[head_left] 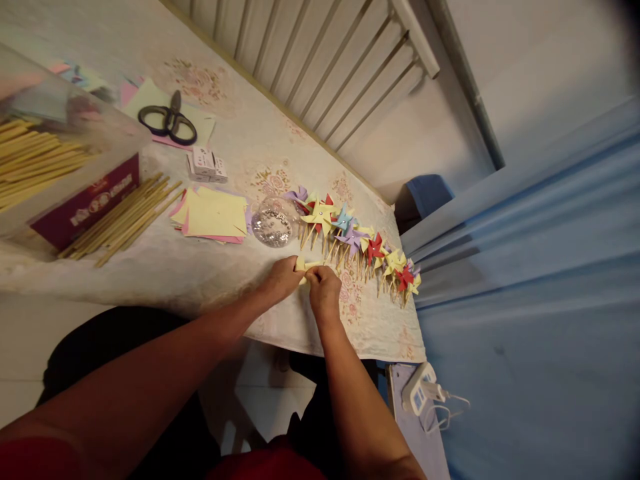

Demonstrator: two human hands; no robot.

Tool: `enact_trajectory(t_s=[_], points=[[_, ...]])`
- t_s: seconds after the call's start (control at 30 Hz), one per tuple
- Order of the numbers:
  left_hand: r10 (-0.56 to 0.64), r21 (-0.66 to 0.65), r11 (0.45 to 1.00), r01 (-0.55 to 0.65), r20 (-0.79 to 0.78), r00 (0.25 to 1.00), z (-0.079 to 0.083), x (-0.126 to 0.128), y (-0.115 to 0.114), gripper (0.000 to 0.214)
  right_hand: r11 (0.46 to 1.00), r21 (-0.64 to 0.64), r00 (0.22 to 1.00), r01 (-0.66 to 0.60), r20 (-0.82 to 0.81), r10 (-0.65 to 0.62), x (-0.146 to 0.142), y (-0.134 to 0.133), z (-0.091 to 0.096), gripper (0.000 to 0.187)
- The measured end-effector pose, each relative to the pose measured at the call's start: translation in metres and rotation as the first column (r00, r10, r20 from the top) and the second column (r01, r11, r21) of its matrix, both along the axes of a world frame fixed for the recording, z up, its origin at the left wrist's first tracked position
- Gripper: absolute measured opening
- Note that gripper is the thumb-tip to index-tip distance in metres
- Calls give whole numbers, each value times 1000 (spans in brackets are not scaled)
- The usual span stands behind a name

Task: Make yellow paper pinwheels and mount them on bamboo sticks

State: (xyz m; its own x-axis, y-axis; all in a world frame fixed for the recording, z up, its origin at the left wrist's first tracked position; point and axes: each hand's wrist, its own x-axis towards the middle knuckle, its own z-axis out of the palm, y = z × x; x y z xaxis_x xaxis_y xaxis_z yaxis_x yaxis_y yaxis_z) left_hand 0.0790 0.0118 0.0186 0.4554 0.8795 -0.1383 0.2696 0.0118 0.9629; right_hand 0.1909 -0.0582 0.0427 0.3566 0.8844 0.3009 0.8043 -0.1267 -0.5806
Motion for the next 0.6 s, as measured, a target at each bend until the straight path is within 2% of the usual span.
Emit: enact_trajectory(t_s=[0.07, 0.13, 0.2, 0.27, 0.33, 0.4, 0.5, 0.53, 0.6], points=[[-7, 4, 1000, 7, 19, 1000, 0, 0, 0, 17, 996, 13, 989, -85, 121, 83, 0, -2, 4, 15], [-11, 4, 1000, 10, 25, 1000, 1, 0, 0, 18, 997, 22, 991, -73, 110, 70, 1, -2, 3, 15], [-10, -5, 1000, 10, 18, 1000, 2, 0, 0, 18, 1000, 14, 999, 25, -25, -25, 1, 1, -2, 14], [-12, -18, 1000, 12, 24, 1000, 2, -1, 0, 18, 992, -45, 973, 121, -191, -127, 1, 4, -7, 14], [-7, -22, 1000, 8, 30, 1000, 1, -1, -1, 17, 985, -93, 952, 148, -255, -167, 1, 6, -9, 14], [-1, -17, 1000, 2, 37, 999, 0, -1, 0, 18, 993, -62, 978, 105, -174, -114, 1, 4, -5, 13], [-9, -13, 1000, 10, 68, 998, -1, 1, 0, 21, 999, 13, 999, -31, 30, 31, 0, 1, 2, 12], [-11, -15, 1000, 12, 74, 997, -2, 1, 0, 22, 998, 19, 997, -52, 52, 51, 0, 1, 3, 11], [-9, -21, 1000, 11, 71, 997, -2, 1, 1, 22, 1000, 5, 1000, -7, -15, 7, 0, 2, 1, 11]])
